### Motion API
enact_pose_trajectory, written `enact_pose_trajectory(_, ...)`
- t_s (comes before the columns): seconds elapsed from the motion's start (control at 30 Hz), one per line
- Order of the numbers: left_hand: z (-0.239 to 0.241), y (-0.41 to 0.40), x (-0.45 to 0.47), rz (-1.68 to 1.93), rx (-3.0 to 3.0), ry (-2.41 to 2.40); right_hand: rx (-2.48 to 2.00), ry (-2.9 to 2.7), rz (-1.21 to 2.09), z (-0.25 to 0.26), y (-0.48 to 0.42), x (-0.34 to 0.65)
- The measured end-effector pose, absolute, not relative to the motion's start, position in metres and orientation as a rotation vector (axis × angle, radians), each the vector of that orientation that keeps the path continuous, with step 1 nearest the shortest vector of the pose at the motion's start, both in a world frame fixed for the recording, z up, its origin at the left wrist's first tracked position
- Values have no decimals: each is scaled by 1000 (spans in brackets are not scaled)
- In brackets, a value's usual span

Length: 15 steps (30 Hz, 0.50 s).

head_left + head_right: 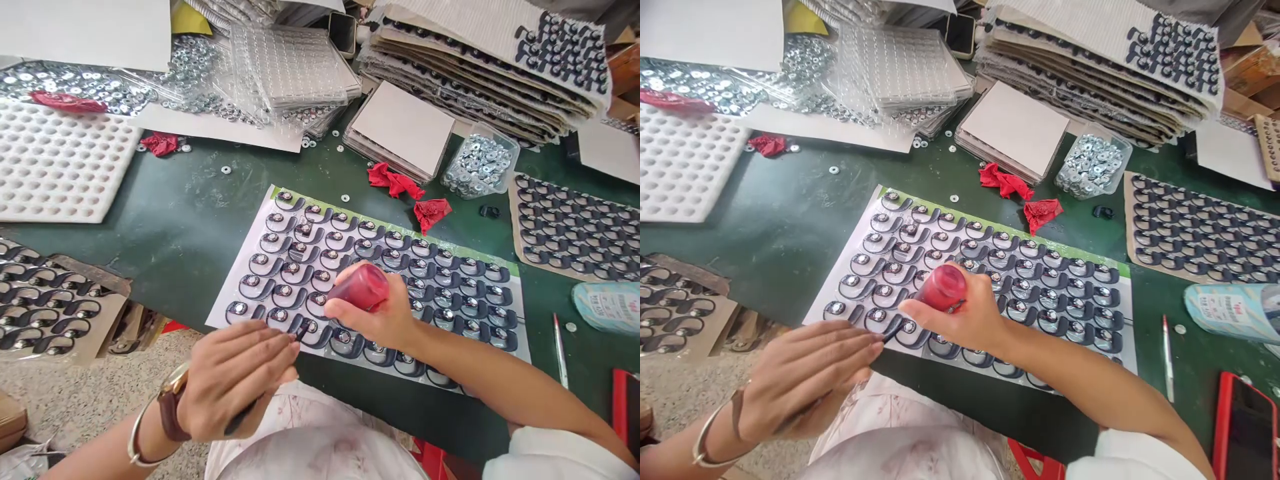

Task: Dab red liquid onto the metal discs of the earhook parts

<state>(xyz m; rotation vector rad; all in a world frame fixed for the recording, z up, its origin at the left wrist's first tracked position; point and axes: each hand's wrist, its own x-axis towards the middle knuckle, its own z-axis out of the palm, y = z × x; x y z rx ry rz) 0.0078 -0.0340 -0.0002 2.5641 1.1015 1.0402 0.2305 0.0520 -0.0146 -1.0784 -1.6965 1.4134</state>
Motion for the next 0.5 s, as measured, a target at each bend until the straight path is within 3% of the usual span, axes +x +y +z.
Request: enact_pose_trajectory(0.5,-6,-55,14,968,2703,1083,-975,-1768,1312,-40,37,224)
